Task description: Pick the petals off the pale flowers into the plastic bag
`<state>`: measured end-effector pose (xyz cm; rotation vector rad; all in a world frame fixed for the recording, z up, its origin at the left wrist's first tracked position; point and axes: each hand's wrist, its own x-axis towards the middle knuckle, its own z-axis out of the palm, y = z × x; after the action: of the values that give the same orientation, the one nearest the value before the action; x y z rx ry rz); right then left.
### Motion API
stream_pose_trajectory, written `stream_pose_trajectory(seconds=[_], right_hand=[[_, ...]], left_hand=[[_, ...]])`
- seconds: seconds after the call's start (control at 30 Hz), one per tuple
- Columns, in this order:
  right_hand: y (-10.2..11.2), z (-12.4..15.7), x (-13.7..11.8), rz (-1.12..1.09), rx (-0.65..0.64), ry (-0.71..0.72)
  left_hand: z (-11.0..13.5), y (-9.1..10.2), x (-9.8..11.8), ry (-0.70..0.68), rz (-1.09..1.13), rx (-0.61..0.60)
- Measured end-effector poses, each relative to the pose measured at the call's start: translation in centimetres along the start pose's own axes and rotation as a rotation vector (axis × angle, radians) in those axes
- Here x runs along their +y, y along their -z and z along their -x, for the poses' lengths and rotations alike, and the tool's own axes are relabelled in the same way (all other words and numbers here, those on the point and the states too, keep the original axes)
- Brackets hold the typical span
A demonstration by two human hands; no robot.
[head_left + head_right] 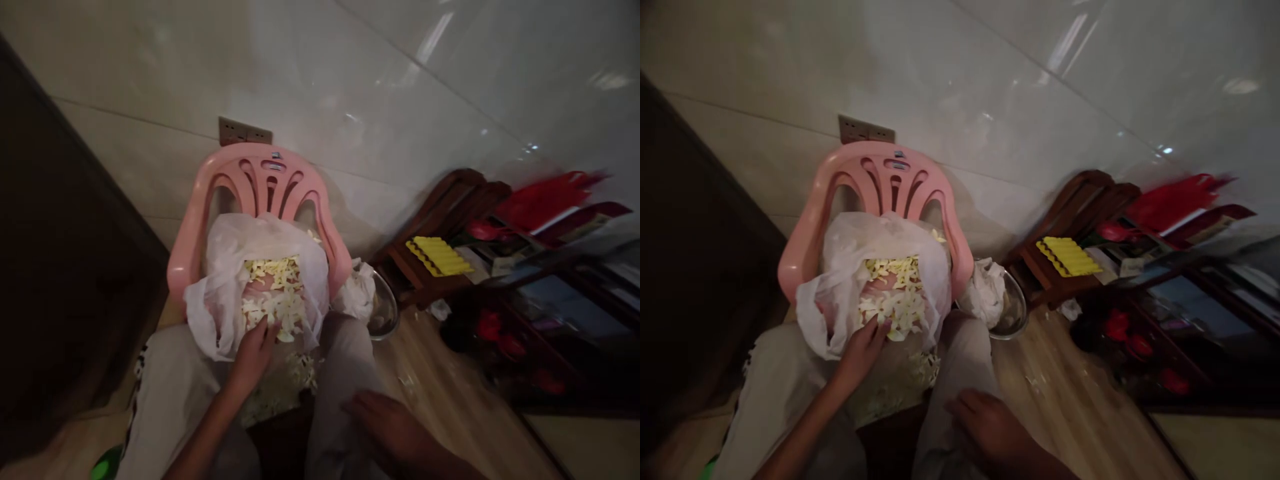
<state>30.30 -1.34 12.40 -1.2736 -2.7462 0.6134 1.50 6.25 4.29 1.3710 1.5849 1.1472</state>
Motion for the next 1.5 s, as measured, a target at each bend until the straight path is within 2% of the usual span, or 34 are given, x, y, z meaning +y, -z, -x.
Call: stream_pose_trajectory(seconds=[0.03,0.1,0.17,0.23,0.33,0.4,0.47,0.6,0.73,0.8,0.87,0.93,1.03,1.2,1.33,1.43,1.5], right_hand=[[-0.3,-2.3,0.5,-0.011,0.018,0.051],[-1.3,-7.1,0.9,-0.096,0.166,0.132],[-2.6,-11.9,0.3,-0.235,0.350,0.136],[-3.7,-16.0,-1.0,-0.378,0.468,0.109],[-5.0,-20.0,-2.9,-0.608,0.496,0.141],[-5.8,-21.5,-3.5,-0.804,0.425,0.119],[-6.8,-22.3,-3.4,-1.031,0.280,0.046],[-8.9,-23.2,-1.7,-1.367,0.074,-0.102],[-9.1,-23.1,-0.7,-1.434,-0.090,-0.118],[-8.4,-22.8,-0.8,-1.403,-0.112,-0.100],[-7.6,-22.5,-1.1,-1.347,-0.039,-0.074],[-7.2,-22.4,-1.5,-1.294,0.087,-0.077],[-7.3,-22.7,-2.0,-1.246,0.227,-0.124],[-8.6,-23.1,-2.9,-1.250,0.265,-0.088],[-8.6,-22.7,-3.5,-1.247,0.328,-0.099],[-8.5,-22.5,-3.3,-1.068,0.467,-0.045],[-8.9,-22.8,-2.7,-0.895,0.574,-0.030]], left_hand=[[0.2,0.0,0.1,-0.007,0.028,0.022],[0.7,0.2,0.0,-0.006,0.066,0.060],[1.0,0.5,-0.3,0.016,0.083,0.093],[1.0,0.9,-0.6,0.054,0.111,0.109],[0.4,1.7,-0.7,0.119,0.171,0.173],[-0.2,2.1,-0.4,0.129,0.150,0.235],[-0.9,2.3,-0.1,0.105,0.077,0.250],[-1.3,1.9,0.1,0.071,-0.021,0.139],[-0.8,1.1,-0.6,0.097,0.028,0.006],[-0.6,0.8,-0.9,0.094,0.018,-0.017],[-0.7,0.8,-1.1,0.045,-0.053,-0.009],[-1.1,0.9,-1.5,-0.014,-0.163,0.005],[-1.7,1.2,-2.1,-0.049,-0.302,0.012],[-1.7,2.4,-2.7,-0.009,-0.441,-0.004],[-0.9,2.3,-2.5,-0.019,-0.423,-0.026],[-0.9,1.8,-2.1,-0.014,-0.317,0.006],[-1.9,1.7,-1.7,0.007,-0.292,-0.003]])
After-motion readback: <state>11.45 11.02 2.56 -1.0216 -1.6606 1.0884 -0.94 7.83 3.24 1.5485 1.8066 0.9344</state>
